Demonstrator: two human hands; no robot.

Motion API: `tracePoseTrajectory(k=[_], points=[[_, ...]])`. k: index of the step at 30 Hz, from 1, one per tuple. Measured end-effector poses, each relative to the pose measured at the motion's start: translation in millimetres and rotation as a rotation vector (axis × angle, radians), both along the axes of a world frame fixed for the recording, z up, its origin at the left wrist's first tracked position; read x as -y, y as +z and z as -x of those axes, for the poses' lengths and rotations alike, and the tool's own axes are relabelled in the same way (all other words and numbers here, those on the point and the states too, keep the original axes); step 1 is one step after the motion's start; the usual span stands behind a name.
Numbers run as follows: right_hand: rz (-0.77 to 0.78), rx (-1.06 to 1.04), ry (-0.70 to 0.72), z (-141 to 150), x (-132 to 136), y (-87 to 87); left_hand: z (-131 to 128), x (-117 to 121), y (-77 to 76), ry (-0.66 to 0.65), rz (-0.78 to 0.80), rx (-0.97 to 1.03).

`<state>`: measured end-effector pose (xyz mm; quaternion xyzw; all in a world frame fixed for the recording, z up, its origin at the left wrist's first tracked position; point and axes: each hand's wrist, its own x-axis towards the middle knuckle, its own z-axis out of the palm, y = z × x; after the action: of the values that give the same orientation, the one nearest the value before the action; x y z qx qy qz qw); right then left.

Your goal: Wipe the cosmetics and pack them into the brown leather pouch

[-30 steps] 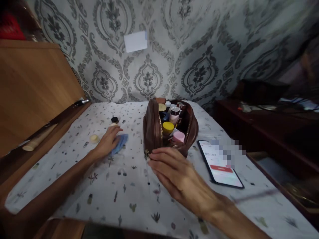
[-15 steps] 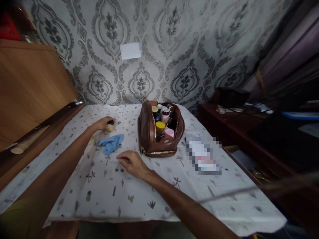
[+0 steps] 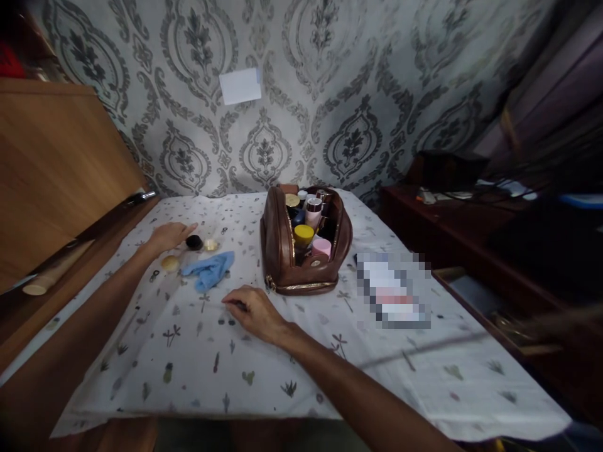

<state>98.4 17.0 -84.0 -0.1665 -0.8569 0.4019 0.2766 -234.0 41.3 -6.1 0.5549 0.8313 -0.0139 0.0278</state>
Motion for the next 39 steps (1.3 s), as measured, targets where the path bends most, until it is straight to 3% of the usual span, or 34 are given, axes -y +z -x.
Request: tracePoseTrajectory(k=[5,15,23,32,39], points=[[0.002,0.004,0.006,-1,0,-0.1,-5,14,-11.3,-0.158,-0.043,0.087],[0.001,0.025,-0.007,-3,1,5.1,-26,37,-20.7,-0.264,-0.249,0.191],[0.005,0.02,-0.013,-4,1,3.9,-31,43,-26.7,-0.153,-0.332,0.211],[0.064,0.024,-0.057,-4,1,3.5,-77,60,-15.9,-0.149,-0.26,0.222],[0.132,-0.043,-0.131,-4,-2,4.8,-117,61,-29.6,-0.271,-0.412,0.333]])
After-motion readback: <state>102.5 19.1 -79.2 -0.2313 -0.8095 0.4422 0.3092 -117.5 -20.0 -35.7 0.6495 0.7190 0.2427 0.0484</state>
